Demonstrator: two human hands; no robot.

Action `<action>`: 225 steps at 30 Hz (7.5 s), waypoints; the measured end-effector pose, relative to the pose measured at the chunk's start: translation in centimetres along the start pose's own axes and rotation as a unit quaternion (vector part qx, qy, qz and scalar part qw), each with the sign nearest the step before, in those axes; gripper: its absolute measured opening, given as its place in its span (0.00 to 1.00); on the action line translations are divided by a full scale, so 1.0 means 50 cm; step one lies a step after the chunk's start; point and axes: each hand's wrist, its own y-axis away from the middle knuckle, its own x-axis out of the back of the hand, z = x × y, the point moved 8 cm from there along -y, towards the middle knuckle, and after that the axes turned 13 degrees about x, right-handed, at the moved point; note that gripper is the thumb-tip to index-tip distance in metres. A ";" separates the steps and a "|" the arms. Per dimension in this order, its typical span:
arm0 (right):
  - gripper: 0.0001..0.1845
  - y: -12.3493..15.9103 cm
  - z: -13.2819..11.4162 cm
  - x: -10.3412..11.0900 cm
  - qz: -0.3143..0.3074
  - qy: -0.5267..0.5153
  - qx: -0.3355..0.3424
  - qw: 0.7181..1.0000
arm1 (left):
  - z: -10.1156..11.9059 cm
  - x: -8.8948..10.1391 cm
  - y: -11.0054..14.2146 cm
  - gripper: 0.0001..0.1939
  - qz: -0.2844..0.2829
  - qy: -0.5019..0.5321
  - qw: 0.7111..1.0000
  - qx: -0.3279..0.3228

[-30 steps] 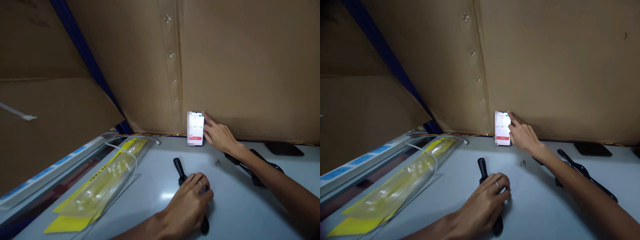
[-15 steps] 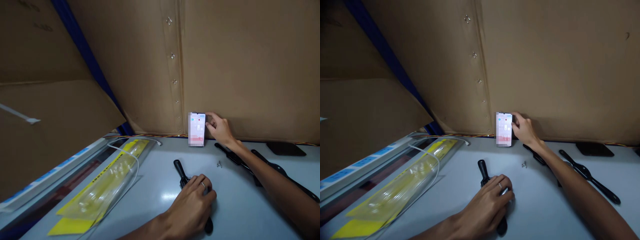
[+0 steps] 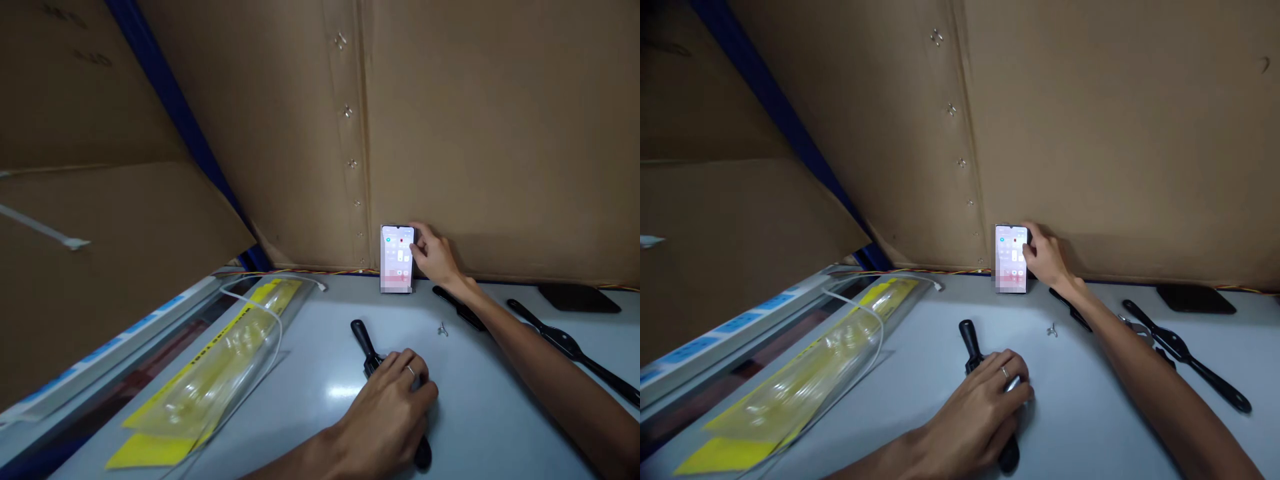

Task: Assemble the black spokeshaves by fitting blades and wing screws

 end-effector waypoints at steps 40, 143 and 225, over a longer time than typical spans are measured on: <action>0.25 0.005 0.010 -0.008 -0.009 0.004 0.004 1.000 | -0.001 0.001 0.003 0.14 0.005 0.009 1.000 0.000; 0.18 0.146 0.009 -0.107 -0.207 0.092 -0.196 0.954 | 0.002 0.003 -0.004 0.12 0.001 -0.013 1.000 -0.009; 0.18 0.153 0.006 -0.106 -0.226 0.116 -0.191 0.948 | 0.007 0.011 -0.001 0.13 0.003 -0.018 1.000 -0.009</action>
